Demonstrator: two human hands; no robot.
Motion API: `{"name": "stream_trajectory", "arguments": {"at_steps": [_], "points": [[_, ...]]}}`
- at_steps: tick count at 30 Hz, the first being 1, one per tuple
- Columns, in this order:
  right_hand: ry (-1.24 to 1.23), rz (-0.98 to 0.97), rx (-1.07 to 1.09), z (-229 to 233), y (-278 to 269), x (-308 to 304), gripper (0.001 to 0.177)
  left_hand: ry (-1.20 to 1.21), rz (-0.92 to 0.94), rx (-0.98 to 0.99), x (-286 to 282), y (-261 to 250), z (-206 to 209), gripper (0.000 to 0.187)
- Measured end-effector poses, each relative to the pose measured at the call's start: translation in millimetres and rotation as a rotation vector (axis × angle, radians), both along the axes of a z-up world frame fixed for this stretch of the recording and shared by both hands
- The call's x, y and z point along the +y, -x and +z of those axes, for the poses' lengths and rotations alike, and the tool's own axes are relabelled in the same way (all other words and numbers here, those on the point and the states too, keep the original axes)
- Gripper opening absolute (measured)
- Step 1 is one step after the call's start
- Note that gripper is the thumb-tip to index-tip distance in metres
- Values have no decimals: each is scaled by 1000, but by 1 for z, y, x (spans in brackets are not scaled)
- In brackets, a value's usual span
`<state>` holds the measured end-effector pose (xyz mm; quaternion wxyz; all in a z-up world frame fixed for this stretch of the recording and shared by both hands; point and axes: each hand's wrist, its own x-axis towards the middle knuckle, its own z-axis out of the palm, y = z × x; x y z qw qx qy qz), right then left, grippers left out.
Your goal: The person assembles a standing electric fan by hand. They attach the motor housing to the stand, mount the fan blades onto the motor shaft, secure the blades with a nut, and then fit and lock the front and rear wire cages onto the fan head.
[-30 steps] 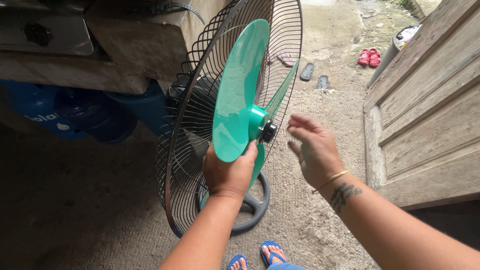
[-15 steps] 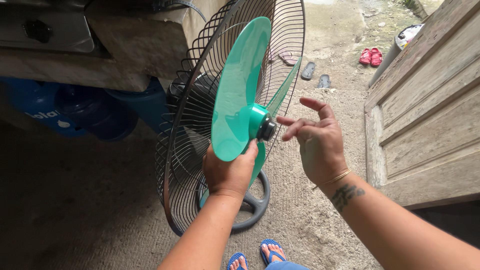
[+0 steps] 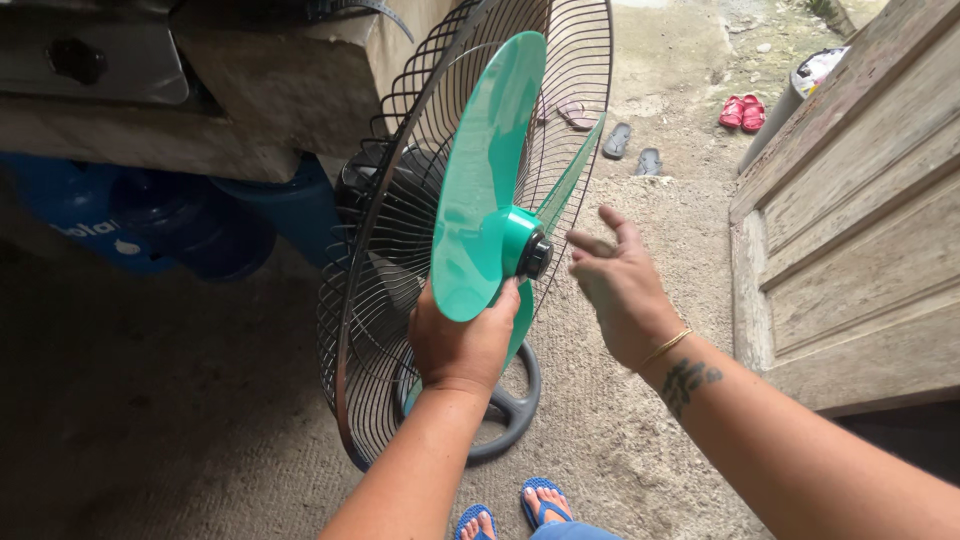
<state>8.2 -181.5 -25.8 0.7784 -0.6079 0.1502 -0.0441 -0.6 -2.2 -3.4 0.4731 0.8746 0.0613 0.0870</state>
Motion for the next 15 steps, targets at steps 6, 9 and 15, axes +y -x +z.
{"name": "stream_trajectory", "arguments": {"at_steps": [6,9,15], "points": [[-57,-64,-79,11,8,-4,63,-80,-17,-11,3,0,-4,35],[-120,-35,317,15,1,5,39,-43,-12,-79,1,0,-5,36],[-141,125,380,2,-11,20,43,-127,-38,22,1,-4,-9,34]]}}
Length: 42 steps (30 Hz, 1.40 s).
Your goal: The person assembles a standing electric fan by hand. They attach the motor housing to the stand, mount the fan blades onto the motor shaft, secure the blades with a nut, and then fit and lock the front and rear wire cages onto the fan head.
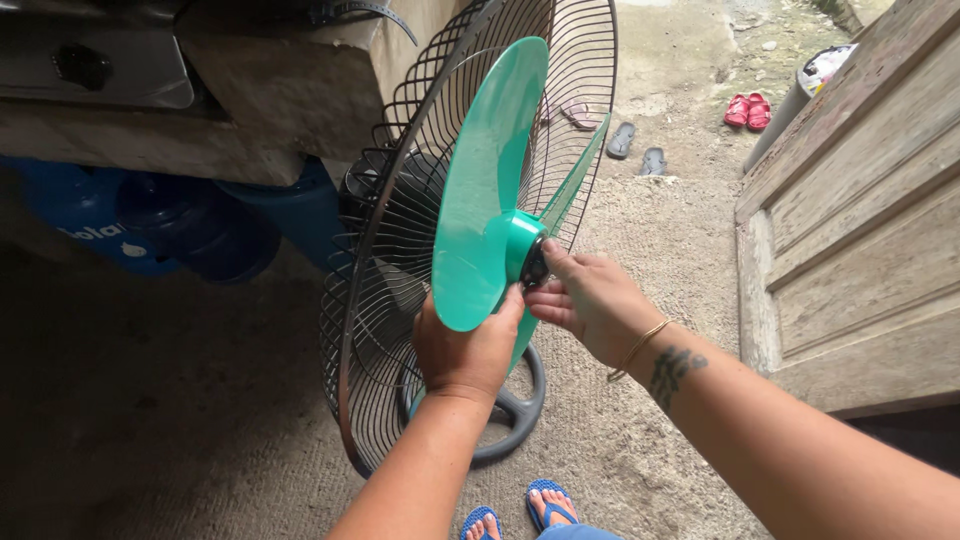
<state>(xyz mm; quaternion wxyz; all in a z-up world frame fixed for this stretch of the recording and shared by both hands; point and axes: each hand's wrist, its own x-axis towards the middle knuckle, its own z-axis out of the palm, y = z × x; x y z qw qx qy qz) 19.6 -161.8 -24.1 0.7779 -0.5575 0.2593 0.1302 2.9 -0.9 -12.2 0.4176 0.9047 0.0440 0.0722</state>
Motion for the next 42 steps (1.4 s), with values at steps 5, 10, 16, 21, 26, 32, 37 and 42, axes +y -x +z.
{"name": "stream_trajectory", "arguments": {"at_steps": [5,10,16,21,26,32,37,42], "points": [[369,188,-317,-10,5,-2,34,86,12,-98,-1,2,-8,36],[902,343,-460,-3,16,-3,41,86,49,-33,-2,4,-11,35],[606,227,-324,7,14,5,50,39,-19,-153,2,2,-1,34],[-100,-91,220,8,-7,11,51,9,-81,-118,3,3,6,34],[-133,-242,269,-5,-29,20,35,128,-166,-110,5,0,12,31],[-69,-596,-22,-36,-23,44,37,324,-147,165,-2,2,24,36],[156,-586,-347,-45,-16,49,38,163,-136,160,2,0,37,36],[280,-462,-360,-42,-3,44,34,131,-174,207,1,-2,42,38]]}}
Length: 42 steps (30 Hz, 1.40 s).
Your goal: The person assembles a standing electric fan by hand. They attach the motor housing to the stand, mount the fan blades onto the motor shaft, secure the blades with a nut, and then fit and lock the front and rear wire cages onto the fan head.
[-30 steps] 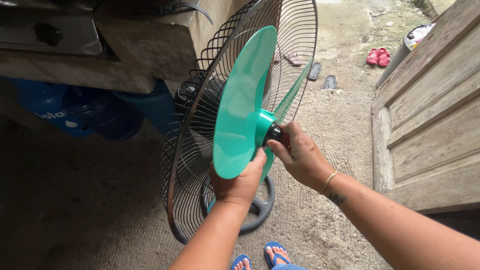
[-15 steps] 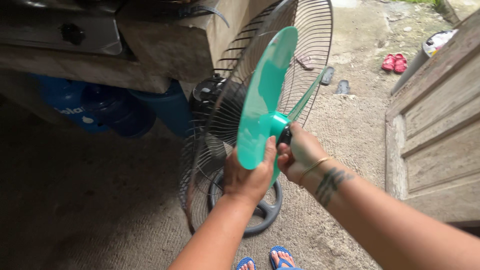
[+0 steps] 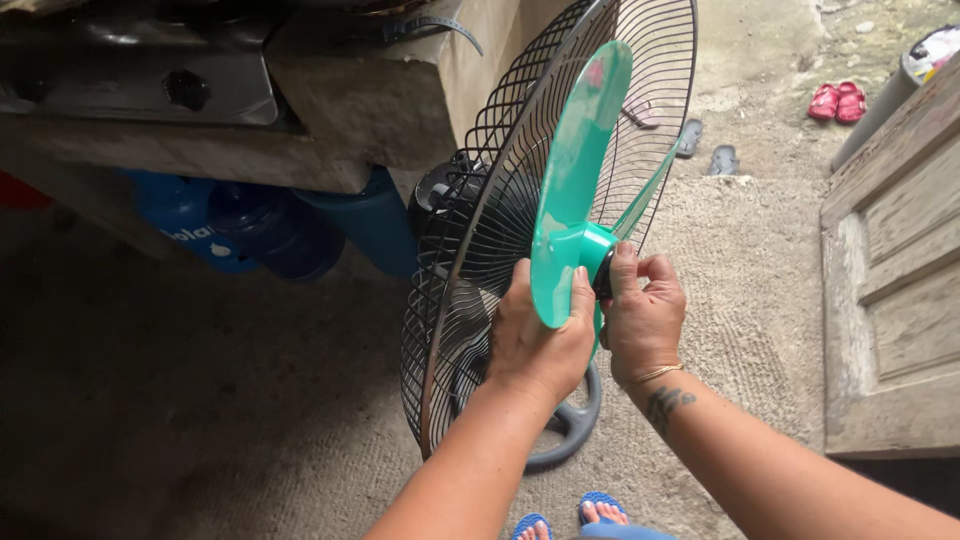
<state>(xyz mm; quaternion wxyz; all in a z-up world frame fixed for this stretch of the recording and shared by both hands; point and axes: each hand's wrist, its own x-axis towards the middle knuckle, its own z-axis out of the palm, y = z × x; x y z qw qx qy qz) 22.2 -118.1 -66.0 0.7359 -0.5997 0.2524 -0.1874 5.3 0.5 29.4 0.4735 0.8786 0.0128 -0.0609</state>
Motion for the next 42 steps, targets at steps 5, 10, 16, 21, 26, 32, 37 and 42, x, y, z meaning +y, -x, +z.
{"name": "stream_trajectory", "arguments": {"at_steps": [5,10,16,21,26,32,37,42], "points": [[-100,82,59,9,0,-2,36,50,26,-30,0,2,-2,36],[-717,34,675,16,-25,-25,50,70,39,-14,-1,6,-6,35],[-183,-36,416,9,-49,-9,65,90,62,5,-8,-1,-14,35],[388,-122,632,18,-32,1,49,134,76,73,-15,-4,-9,37],[498,-186,514,16,-34,8,40,108,132,91,-13,-4,2,36],[699,-198,319,-7,-36,14,36,44,117,109,-8,-8,7,41],[809,-235,104,-13,-30,9,33,3,87,59,-9,-11,-2,44],[852,-130,91,-12,-23,6,32,13,29,-82,-6,-8,-16,45]]}}
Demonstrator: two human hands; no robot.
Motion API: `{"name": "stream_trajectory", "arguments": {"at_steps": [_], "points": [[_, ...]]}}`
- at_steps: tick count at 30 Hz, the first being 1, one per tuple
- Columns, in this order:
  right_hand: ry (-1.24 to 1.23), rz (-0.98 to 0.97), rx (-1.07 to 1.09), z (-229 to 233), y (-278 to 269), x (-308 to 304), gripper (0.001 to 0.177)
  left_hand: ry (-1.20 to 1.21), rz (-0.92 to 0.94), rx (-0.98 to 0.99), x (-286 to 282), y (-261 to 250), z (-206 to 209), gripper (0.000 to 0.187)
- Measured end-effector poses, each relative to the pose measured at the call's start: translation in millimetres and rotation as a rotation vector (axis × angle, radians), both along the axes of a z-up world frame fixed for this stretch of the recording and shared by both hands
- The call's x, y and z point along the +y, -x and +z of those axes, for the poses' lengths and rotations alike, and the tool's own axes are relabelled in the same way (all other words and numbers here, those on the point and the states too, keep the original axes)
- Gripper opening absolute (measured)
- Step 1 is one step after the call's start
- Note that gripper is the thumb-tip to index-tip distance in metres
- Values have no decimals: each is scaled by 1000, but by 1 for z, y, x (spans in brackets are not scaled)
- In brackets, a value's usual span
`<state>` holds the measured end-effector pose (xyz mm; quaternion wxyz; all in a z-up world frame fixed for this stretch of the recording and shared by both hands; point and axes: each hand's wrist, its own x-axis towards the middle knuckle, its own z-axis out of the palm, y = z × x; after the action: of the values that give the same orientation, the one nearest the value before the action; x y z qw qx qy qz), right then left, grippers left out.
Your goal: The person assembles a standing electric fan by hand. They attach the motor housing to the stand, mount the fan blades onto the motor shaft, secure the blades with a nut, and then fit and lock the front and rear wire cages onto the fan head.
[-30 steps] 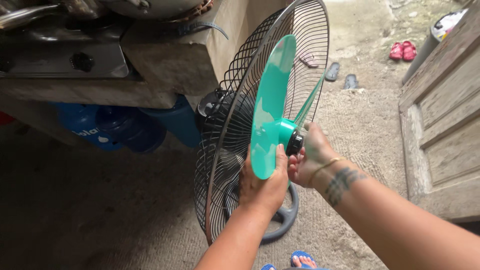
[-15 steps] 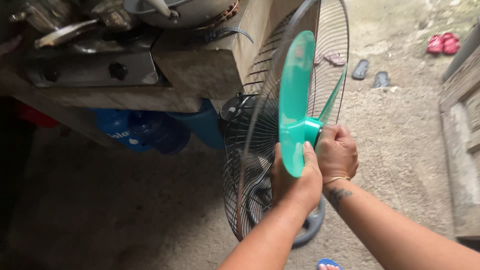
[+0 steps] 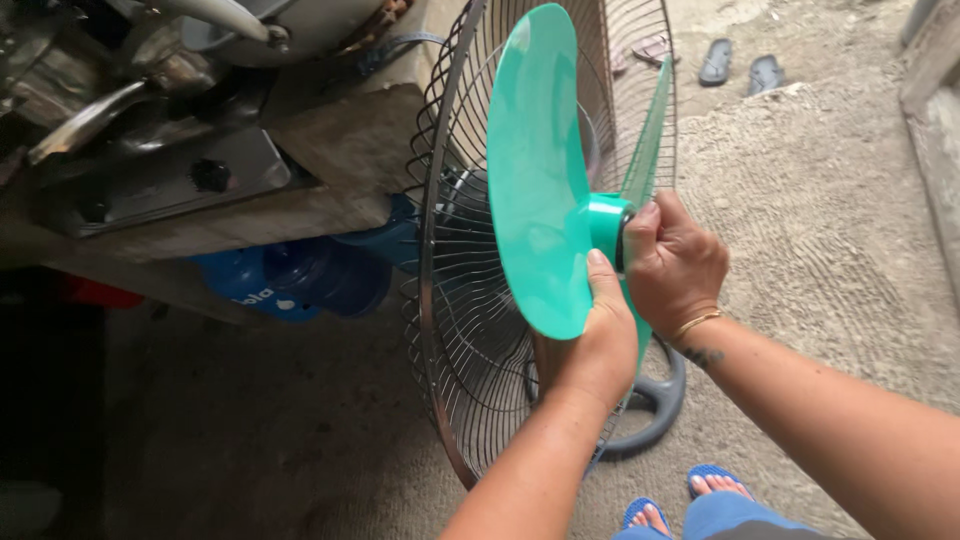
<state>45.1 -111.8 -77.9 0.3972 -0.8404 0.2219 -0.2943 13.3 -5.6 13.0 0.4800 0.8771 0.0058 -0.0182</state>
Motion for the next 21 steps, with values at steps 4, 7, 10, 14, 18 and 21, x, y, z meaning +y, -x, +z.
{"name": "stream_trajectory", "arguments": {"at_steps": [4,7,10,14,18,21], "points": [[-95,-49,135,18,10,4,38,93,36,34,-2,11,-3,43],[-801,-121,264,39,9,5,53,198,-20,-24,2,13,0,42],[-1065,-11,241,54,-1,4,60,201,-32,151,4,13,4,40],[-480,-290,451,53,-3,11,58,136,-4,3,3,9,8,36],[-381,-308,249,32,-1,12,41,175,5,-48,1,11,8,43],[-255,-328,119,17,-9,16,35,31,-13,139,3,8,9,44]]}}
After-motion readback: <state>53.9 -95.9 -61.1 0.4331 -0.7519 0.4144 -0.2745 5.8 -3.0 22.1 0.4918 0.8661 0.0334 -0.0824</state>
